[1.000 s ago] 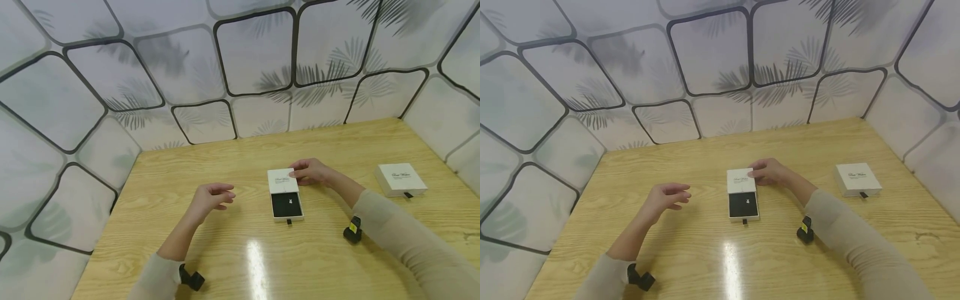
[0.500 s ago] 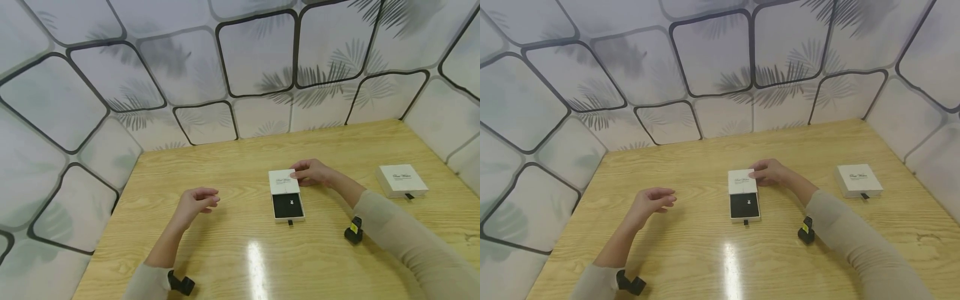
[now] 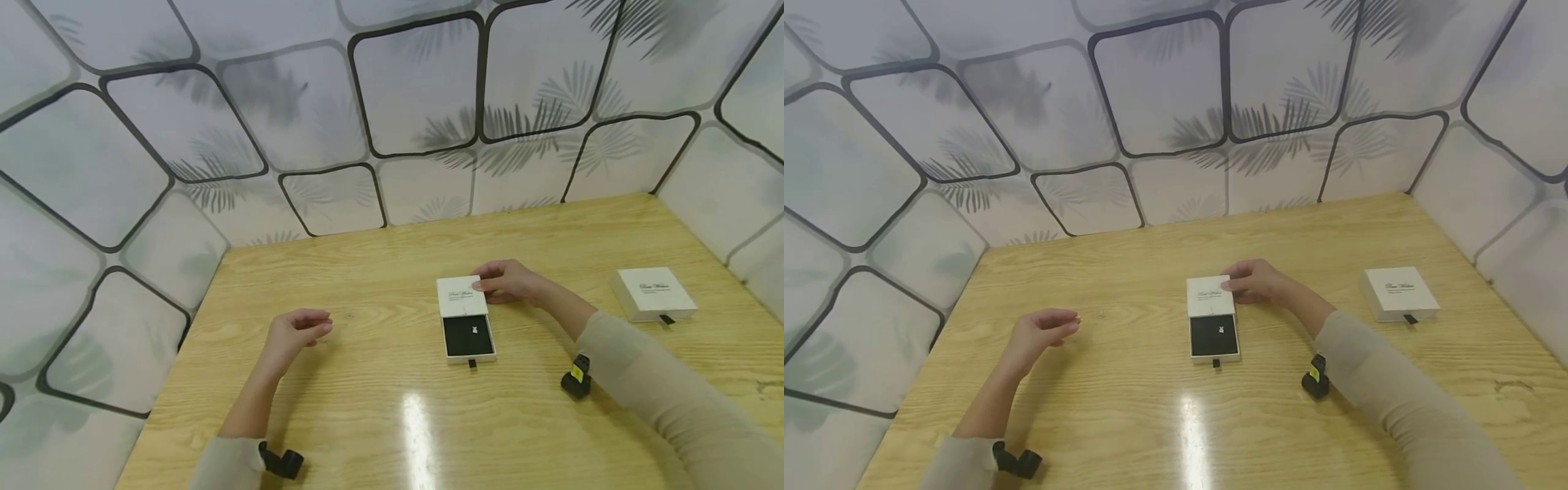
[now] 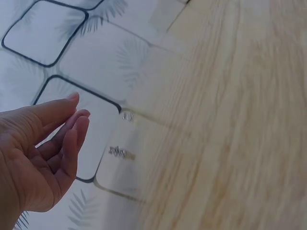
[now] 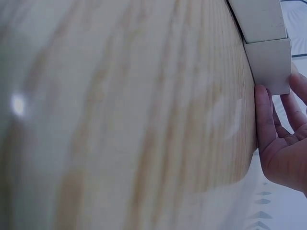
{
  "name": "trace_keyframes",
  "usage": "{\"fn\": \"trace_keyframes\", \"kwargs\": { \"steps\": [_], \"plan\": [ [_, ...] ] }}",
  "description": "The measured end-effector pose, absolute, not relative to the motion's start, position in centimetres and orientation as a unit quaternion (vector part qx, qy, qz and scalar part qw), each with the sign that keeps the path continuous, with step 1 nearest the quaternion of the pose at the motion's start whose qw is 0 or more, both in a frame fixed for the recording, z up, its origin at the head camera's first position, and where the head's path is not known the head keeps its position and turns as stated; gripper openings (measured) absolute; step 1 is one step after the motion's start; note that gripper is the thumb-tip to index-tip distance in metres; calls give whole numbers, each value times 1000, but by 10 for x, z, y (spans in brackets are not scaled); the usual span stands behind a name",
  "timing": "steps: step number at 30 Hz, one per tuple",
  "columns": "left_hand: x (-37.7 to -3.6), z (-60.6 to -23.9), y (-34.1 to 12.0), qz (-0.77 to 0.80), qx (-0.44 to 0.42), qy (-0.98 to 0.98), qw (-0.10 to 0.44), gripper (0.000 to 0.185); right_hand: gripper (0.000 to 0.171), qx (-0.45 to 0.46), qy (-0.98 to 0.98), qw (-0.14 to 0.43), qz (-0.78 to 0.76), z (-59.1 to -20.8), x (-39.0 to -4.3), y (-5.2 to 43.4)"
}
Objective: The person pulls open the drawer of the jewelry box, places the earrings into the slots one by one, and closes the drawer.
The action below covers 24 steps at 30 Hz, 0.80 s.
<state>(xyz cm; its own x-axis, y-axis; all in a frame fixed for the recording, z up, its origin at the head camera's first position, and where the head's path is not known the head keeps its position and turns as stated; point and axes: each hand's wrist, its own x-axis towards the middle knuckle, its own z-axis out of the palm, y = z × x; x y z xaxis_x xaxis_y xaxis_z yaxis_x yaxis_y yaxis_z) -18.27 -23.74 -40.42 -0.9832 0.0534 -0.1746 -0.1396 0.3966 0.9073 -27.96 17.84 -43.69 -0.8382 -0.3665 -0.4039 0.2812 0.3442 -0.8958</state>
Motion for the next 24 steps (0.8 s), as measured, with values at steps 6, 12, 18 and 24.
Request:
{"fn": "trace_keyframes", "kwargs": {
  "steps": [6, 12, 18, 24],
  "plan": [
    [-187, -411, -246, 507, -52, 857, 75, 31, 50, -30, 770, 283, -572, -435, -278, 179],
    [-189, -418, -251, 456, -46, 885, 84, 30, 51, -36, 766, 285, -575, -436, -279, 180],
    [-188, -423, -253, 402, -40, 910, 94, 27, 50, -36, 769, 281, -573, -436, -279, 180],
    [-187, -428, -253, 369, -32, 924, 93, 26, 52, -31, 772, 282, -569, -437, -280, 180]
  ]
}}
